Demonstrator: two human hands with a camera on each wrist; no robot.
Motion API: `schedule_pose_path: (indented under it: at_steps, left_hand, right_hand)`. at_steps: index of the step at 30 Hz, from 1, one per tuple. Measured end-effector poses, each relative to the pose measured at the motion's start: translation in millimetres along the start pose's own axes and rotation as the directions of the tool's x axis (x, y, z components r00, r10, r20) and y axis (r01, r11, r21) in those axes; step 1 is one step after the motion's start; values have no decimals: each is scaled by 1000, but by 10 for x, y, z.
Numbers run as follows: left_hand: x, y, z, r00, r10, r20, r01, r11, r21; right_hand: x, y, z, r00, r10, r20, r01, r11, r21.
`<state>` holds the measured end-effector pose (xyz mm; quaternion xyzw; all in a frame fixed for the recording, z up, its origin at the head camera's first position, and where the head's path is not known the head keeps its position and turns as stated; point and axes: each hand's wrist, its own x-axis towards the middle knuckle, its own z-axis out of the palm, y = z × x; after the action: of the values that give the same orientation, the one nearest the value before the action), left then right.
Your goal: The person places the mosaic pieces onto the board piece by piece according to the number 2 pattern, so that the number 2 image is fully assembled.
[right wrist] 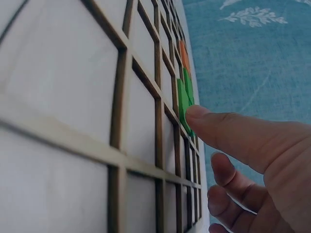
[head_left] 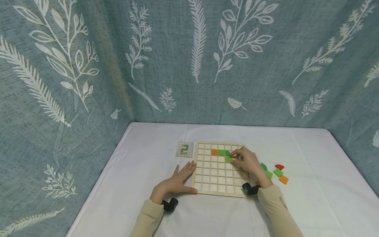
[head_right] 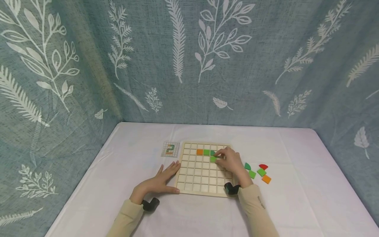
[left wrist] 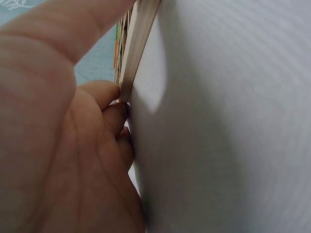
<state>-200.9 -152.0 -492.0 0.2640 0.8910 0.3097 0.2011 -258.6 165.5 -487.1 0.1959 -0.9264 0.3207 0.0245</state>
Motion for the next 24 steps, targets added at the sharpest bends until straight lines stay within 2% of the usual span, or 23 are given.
schedule_pose_path:
  at_steps: [5,13,24]
  left_hand:
    - [-8,5,-6,1000,4,-4,-4,1000,-4]
    - [-14,9,-7,1000,4,-7,-4,1000,-6]
    - [3,-19,2,1000,3,-9,-3,1000,0]
  right_hand:
    - [-35,20,-74,1000,8,-9,-8,1000,6]
    - [-108,161,-207,999,34,30,-35,999,29]
    - [-188,335,-366,996,86,39,-85,996,-16]
